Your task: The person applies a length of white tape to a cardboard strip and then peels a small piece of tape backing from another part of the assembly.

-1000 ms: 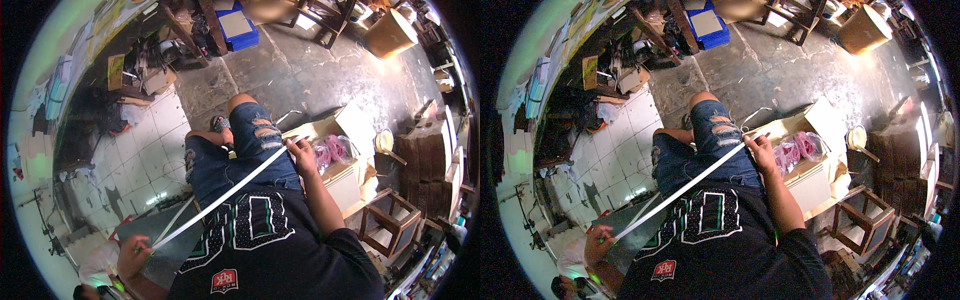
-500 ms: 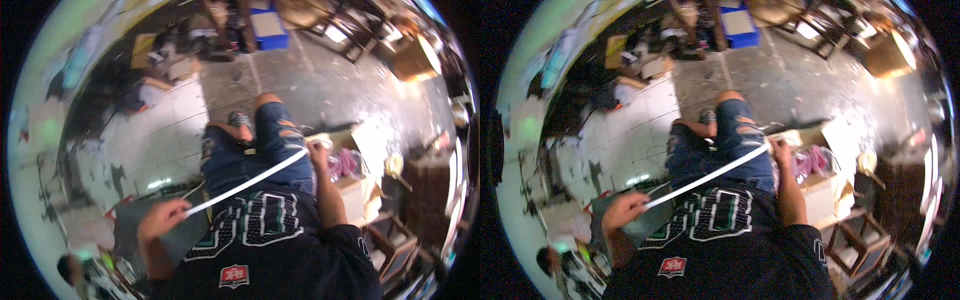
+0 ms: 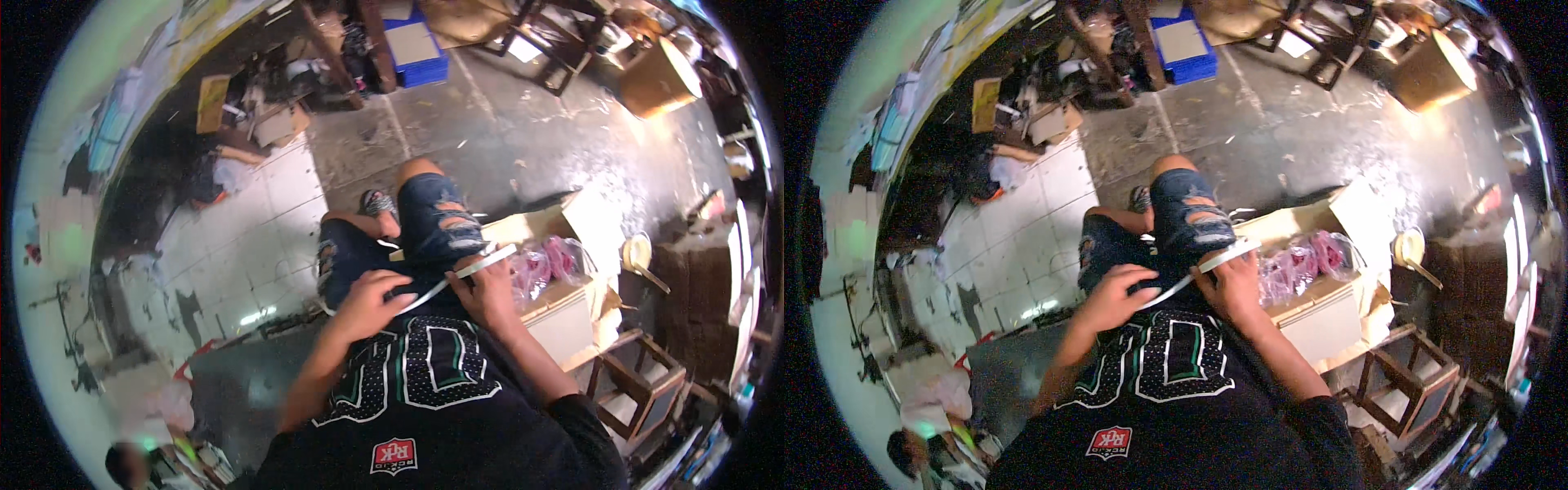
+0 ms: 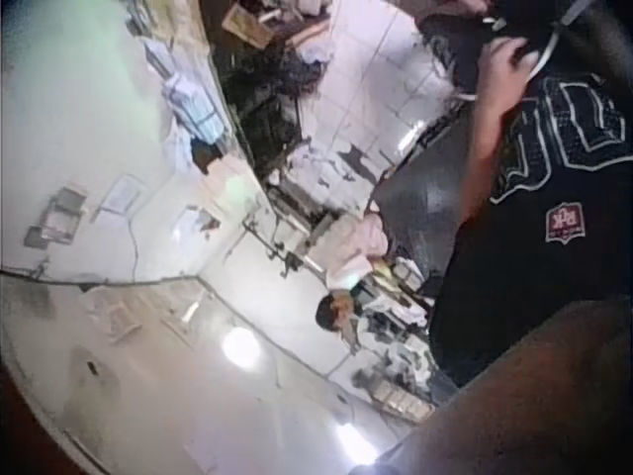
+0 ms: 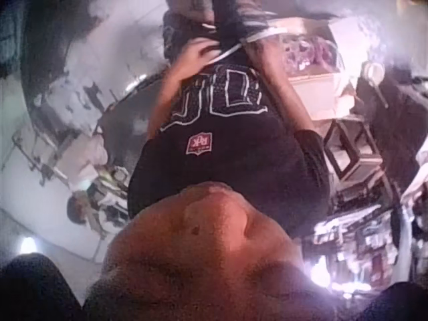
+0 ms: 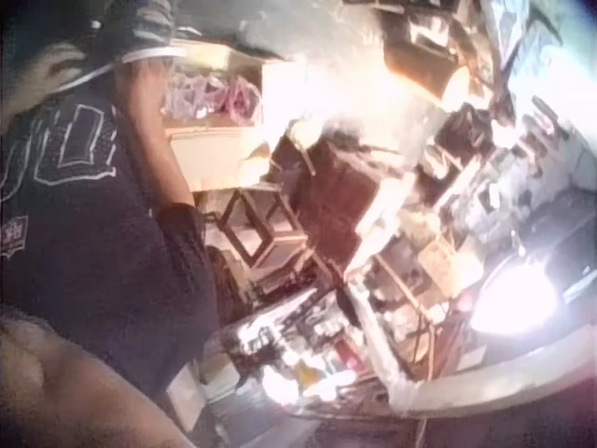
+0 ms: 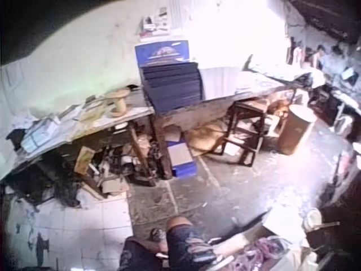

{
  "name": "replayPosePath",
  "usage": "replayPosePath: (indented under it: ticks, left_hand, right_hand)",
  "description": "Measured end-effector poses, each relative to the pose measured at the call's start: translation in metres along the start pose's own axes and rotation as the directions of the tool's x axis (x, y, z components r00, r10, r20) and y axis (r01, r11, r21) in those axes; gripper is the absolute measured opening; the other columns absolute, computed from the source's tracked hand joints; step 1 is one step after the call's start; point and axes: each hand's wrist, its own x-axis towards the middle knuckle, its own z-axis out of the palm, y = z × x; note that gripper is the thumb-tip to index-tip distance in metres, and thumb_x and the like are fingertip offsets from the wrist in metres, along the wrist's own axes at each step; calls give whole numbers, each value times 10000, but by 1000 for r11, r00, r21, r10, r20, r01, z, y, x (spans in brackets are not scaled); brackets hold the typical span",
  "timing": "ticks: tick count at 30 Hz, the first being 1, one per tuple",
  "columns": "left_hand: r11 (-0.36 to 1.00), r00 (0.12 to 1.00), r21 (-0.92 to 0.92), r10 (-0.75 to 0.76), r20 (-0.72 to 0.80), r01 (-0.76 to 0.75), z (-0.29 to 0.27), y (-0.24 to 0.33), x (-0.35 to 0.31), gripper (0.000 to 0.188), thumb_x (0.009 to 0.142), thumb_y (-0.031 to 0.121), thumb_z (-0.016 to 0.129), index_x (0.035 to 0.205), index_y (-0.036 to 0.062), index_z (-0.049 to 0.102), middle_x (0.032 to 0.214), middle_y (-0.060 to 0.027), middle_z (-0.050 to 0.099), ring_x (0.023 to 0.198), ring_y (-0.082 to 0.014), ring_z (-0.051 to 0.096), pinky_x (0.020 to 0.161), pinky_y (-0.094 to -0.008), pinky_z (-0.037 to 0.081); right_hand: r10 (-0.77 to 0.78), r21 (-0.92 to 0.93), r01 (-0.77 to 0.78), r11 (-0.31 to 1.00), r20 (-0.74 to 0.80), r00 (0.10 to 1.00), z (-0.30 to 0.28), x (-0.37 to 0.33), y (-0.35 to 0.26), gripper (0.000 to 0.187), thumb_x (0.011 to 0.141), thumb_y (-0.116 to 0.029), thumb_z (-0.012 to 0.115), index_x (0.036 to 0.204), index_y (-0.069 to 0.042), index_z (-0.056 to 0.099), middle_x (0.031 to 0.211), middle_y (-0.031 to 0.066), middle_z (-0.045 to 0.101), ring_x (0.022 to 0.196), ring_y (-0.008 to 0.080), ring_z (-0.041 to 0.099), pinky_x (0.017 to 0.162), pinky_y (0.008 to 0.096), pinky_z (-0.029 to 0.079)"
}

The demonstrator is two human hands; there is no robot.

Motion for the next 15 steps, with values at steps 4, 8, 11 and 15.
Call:
replayPosePath:
  ticks: [4, 8, 11, 15]
  left_hand:
    - [993, 993, 24, -118, 29, 118, 20, 28, 39, 257, 901, 276, 648, 1002, 46, 702, 1026, -114, 655, 1011, -308, 612, 865, -421, 465]
    - [978, 988, 199, -88, 124, 62, 19, 35, 43, 222, 905, 274, 631, 933, 65, 702, 859, -99, 635, 904, -295, 619, 817, -407, 444]
    - [998, 977, -23, -49, 206, 55, 24, 34, 44, 216, 905, 270, 627, 904, 68, 705, 854, -86, 634, 903, -276, 605, 810, -398, 428]
    - [997, 988, 75, -14, 151, 2, 14, 31, 37, 208, 917, 255, 613, 877, 75, 707, 851, -66, 638, 858, -265, 592, 796, -396, 426]
  right_hand:
    - [4, 0, -4, 1000, -8, 1000, -9, -4, 1, 157, 810, -191, 718, 898, -85, 643, 870, 95, 646, 915, 336, 604, 961, 511, 387]
    - [74, 149, -71, 986, -11, 997, -8, -6, 8, 163, 839, -199, 673, 937, -74, 635, 905, 101, 647, 944, 338, 593, 980, 471, 375]
    - [85, 166, -94, 982, 55, 995, -5, -7, 12, 154, 842, -190, 664, 939, -73, 636, 953, 115, 651, 995, 344, 578, 964, 455, 393]
    - [232, 257, -219, 941, -23, 972, 1, -9, 14, 183, 849, -254, 668, 902, -79, 665, 874, 131, 664, 902, 360, 590, 963, 486, 373]
